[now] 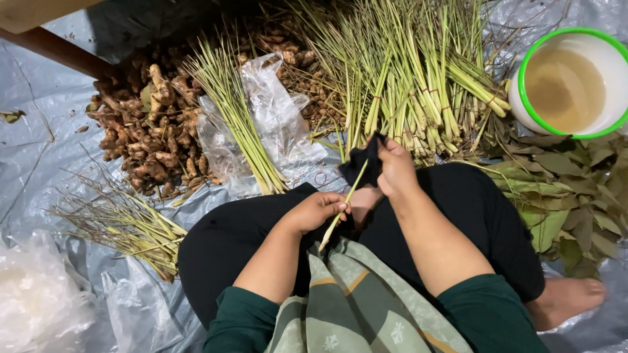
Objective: Stripping the outer layers of grass stalks by hand using a cloth for grip and sorting them into piles.
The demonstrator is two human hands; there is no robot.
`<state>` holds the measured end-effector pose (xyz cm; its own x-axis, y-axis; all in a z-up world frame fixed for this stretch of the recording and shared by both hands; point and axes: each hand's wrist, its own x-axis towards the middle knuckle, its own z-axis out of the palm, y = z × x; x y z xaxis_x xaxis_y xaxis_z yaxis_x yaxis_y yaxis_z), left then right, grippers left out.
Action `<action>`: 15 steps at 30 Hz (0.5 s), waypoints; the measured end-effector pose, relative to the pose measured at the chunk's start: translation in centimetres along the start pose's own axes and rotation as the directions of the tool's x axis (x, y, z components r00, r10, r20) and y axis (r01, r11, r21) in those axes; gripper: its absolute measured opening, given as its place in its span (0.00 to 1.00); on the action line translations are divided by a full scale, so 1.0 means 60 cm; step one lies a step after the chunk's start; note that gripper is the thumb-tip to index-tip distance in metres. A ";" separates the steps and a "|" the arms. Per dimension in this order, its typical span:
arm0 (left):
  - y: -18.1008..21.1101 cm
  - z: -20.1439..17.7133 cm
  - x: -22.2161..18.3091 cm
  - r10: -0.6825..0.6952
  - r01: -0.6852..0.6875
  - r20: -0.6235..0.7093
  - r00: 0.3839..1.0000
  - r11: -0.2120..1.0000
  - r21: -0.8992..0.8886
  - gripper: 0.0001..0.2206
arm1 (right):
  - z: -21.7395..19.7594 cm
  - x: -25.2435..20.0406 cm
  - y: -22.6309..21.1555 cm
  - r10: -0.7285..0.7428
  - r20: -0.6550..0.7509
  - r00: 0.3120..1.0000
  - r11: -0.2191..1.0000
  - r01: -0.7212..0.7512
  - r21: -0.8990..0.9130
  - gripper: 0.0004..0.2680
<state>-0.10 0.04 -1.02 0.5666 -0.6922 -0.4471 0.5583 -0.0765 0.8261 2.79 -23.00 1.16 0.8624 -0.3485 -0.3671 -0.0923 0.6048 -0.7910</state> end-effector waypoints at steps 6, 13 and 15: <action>0.028 0.000 -0.014 -0.033 0.031 0.021 0.999 0.996 0.079 0.07 | -0.007 0.022 -0.020 -0.001 -0.104 0.995 0.998 0.007 0.062 0.01; 0.041 0.008 -0.045 -0.089 0.070 0.083 0.993 0.975 0.213 0.07 | -0.087 0.073 -0.110 -0.104 -0.300 0.948 0.978 0.153 0.145 0.03; 0.062 0.013 -0.058 -0.068 0.070 -0.019 0.998 0.974 0.217 0.04 | -0.145 0.113 -0.103 -0.070 -0.424 0.903 0.935 0.208 0.288 0.05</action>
<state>-0.50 1.61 3.86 0.5385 -0.6719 -0.5085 0.4523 -0.2787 0.8472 4.87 -35.32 -0.66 0.5742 -0.6608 -0.4833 0.2365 0.6991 -0.6748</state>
